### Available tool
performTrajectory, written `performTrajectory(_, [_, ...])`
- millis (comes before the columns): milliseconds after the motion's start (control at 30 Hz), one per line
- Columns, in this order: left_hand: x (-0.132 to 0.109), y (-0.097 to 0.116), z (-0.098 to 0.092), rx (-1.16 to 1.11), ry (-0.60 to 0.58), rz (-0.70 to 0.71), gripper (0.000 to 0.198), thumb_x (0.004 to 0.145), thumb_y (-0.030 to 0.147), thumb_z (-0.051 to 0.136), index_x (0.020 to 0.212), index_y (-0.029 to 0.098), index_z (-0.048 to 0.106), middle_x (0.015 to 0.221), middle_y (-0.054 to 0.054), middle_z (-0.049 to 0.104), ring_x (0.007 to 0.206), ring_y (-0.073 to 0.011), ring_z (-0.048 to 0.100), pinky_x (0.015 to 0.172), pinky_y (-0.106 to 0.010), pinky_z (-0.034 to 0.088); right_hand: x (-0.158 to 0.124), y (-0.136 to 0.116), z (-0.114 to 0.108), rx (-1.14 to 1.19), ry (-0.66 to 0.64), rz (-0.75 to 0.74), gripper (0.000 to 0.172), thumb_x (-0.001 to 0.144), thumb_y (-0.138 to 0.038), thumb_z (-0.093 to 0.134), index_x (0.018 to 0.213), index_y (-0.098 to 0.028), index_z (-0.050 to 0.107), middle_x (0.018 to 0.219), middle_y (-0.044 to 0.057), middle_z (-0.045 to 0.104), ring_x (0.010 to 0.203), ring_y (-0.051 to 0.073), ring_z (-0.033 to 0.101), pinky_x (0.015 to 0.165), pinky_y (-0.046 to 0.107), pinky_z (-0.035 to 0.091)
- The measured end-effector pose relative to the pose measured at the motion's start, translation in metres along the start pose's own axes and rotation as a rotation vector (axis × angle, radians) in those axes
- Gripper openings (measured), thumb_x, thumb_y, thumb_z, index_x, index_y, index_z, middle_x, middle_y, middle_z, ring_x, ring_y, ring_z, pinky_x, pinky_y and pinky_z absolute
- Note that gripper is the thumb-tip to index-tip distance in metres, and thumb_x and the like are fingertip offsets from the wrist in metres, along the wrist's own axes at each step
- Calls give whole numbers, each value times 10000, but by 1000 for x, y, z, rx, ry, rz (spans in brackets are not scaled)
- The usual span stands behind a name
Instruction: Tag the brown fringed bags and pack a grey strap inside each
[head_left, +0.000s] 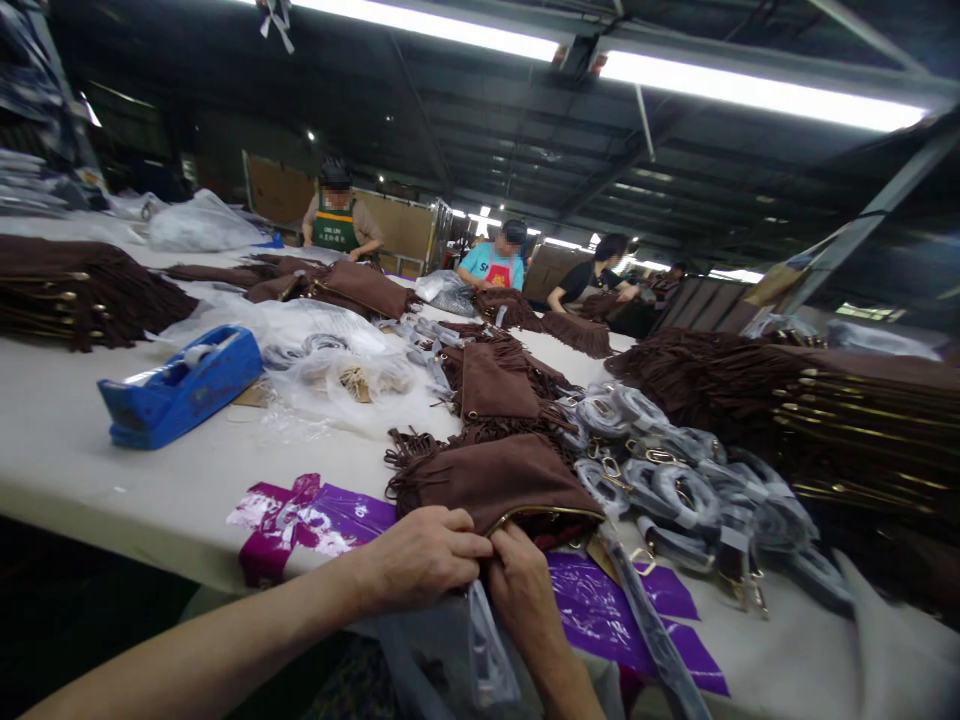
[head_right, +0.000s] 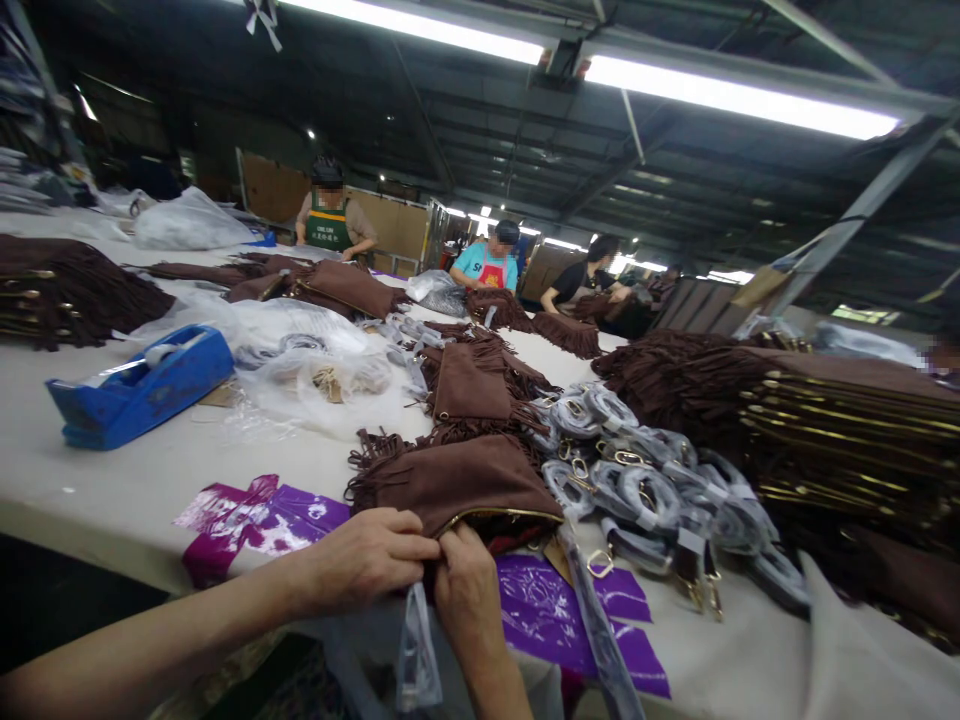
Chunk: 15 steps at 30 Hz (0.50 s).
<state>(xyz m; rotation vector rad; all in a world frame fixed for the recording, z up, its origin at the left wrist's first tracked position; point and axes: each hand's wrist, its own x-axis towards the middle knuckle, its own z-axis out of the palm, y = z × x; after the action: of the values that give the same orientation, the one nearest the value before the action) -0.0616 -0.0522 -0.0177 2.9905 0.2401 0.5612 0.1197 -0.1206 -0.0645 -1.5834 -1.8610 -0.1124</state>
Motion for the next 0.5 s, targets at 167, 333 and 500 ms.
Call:
performTrajectory(167, [9,-2,-1,66,-60,-45,122,890,167,563,784,174,623,899,-37,655,762,-166,526,673,-278,474,-12,-8,-27,404,-82,282,336,980,-326,329,1145,-195,591,1004,85,732,891,188,699,778,269,541])
performTrajectory(333, [11,4,11,34,-65,-183,66,839,145,592,806,159,647,914,-53,667,818,-197,560,657,-280,476,-31,-25,-45,335,-147,251,418,978,-479,365,1213,-213,586,1022,84,734,897,214,702,747,273,544])
performTrajectory(500, [6,4,6,2,-71,-171,64,795,106,616,791,164,645,937,-43,675,852,-194,570,687,-269,459,-36,-32,-26,-108,-32,40,335,997,-316,315,900,-223,622,750,40,698,659,189,677,566,240,444])
